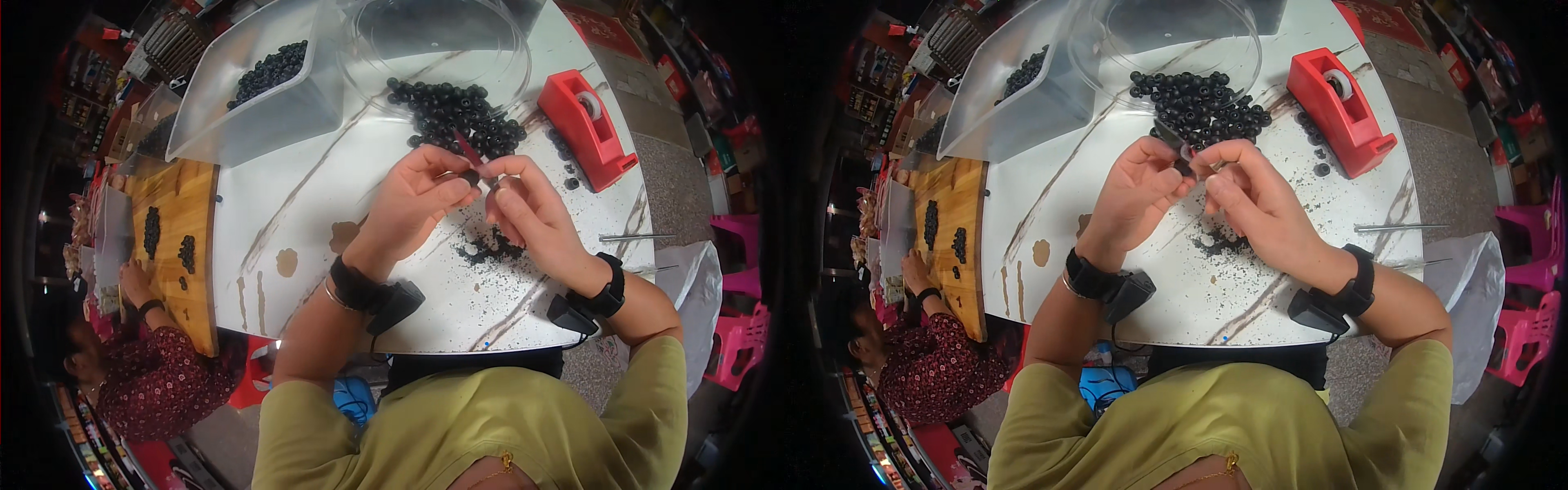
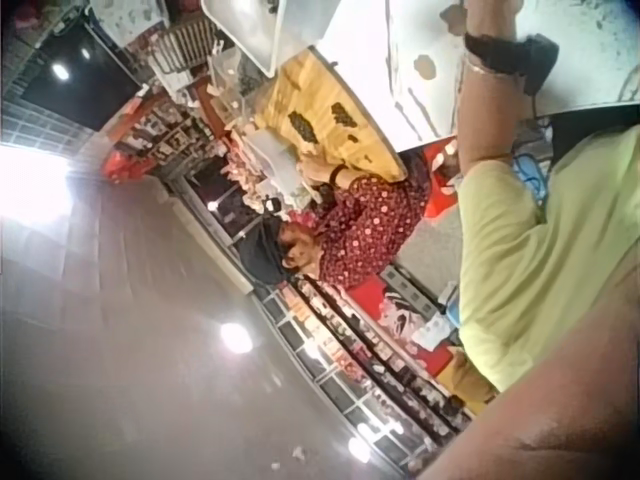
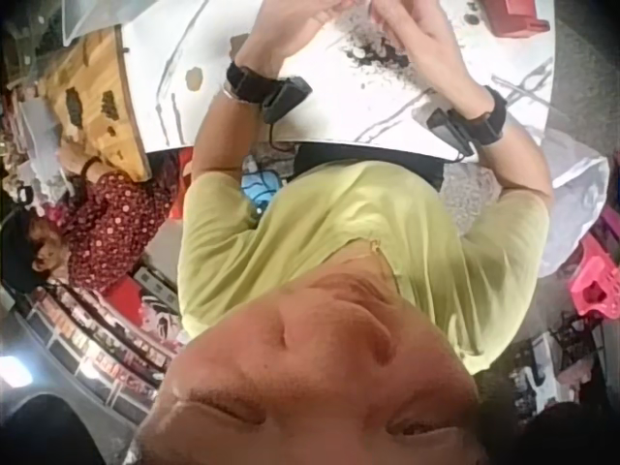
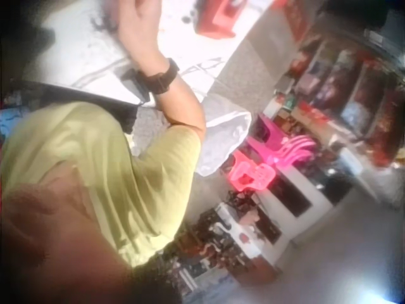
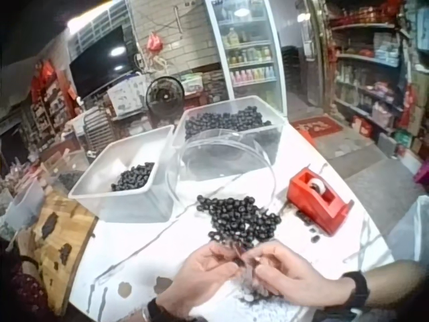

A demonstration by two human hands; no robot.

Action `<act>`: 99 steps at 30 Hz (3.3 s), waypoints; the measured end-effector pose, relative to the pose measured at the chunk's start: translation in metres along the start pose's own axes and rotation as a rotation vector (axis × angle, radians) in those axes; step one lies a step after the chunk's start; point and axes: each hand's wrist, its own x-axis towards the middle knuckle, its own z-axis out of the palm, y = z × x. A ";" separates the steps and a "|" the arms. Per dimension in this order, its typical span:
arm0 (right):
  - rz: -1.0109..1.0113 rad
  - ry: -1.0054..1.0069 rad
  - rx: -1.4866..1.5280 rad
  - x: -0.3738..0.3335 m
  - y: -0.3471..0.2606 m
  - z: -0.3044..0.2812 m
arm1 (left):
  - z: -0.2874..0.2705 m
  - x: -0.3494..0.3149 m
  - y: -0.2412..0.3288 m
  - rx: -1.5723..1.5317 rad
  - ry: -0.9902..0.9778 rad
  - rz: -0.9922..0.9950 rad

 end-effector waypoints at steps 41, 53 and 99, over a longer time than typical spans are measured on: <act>-0.039 -0.062 -0.229 -0.005 0.007 -0.004 | -0.008 -0.002 -0.013 0.128 -0.031 0.077; -0.040 -0.055 -0.231 -0.006 0.010 -0.003 | -0.014 -0.001 -0.016 0.092 -0.099 0.108; 0.022 0.001 0.013 0.003 0.013 -0.001 | -0.014 0.002 0.000 0.085 0.186 -0.173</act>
